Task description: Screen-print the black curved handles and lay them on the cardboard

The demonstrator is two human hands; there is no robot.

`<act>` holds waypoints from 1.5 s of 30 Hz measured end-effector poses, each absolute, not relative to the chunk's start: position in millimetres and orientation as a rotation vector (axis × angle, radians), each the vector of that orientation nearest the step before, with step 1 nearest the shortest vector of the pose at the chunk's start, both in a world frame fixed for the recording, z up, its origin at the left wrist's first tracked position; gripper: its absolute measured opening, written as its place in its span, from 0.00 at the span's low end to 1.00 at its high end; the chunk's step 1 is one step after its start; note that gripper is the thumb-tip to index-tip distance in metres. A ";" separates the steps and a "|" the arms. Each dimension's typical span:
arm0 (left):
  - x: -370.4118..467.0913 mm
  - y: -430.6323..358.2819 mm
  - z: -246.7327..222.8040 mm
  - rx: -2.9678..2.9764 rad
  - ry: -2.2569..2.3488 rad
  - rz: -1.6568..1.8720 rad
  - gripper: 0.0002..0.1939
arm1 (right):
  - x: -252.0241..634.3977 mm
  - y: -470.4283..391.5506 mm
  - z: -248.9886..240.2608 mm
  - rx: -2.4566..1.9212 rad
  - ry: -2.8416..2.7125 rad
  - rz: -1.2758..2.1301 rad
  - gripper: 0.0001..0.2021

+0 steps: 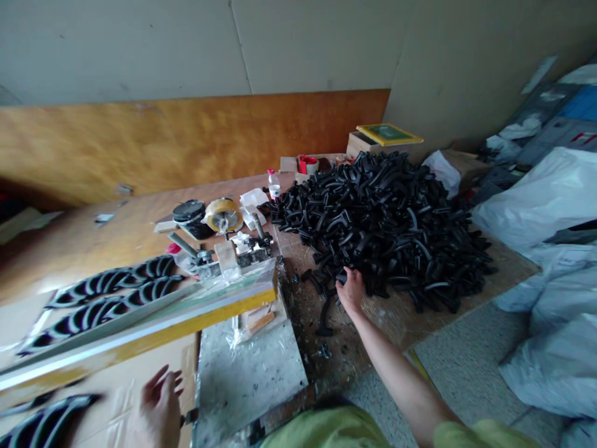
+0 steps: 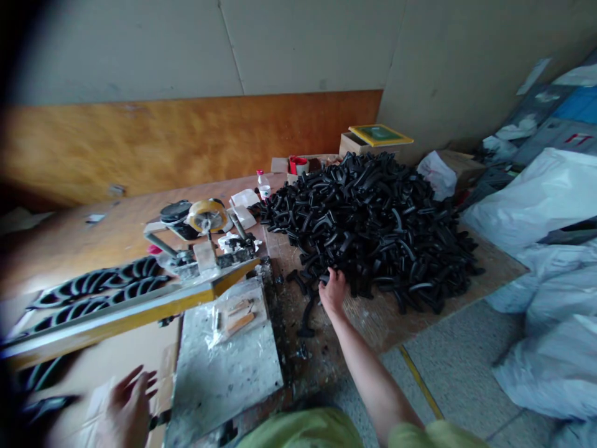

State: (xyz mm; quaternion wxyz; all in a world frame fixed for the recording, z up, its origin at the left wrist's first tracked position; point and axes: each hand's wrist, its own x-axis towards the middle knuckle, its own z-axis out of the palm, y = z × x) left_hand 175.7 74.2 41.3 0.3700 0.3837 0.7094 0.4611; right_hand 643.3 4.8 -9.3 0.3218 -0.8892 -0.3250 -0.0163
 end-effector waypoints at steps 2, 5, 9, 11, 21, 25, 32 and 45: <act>174.3 72.1 45.8 1.007 1.833 1.183 0.26 | 629.1 4.4 -14.2 -2.281 -1.065 -0.009 0.21; 168.6 64.4 46.1 1.004 1.839 1.190 0.25 | 622.0 0.4 -12.5 -2.191 -1.394 0.153 0.20; 152.0 56.5 33.6 0.981 1.807 1.193 0.25 | 620.9 -10.6 -6.1 -2.062 -1.594 0.313 0.17; 139.7 56.5 27.1 0.979 1.800 1.198 0.25 | 618.2 -15.7 0.3 -2.002 -1.588 0.333 0.16; 117.4 71.8 40.9 1.070 1.713 1.236 0.22 | 507.0 55.8 71.0 -1.751 -1.763 0.068 0.09; 127.4 77.0 44.5 1.075 1.654 1.264 0.20 | 433.6 77.1 59.7 -1.549 -2.198 0.133 0.17; 131.8 79.1 52.5 1.110 1.600 1.258 0.19 | 415.5 76.9 35.0 -1.364 -2.387 0.179 0.20; 204.1 140.0 170.6 1.148 1.182 1.652 0.17 | 419.2 86.3 29.0 -1.418 -2.299 0.293 0.23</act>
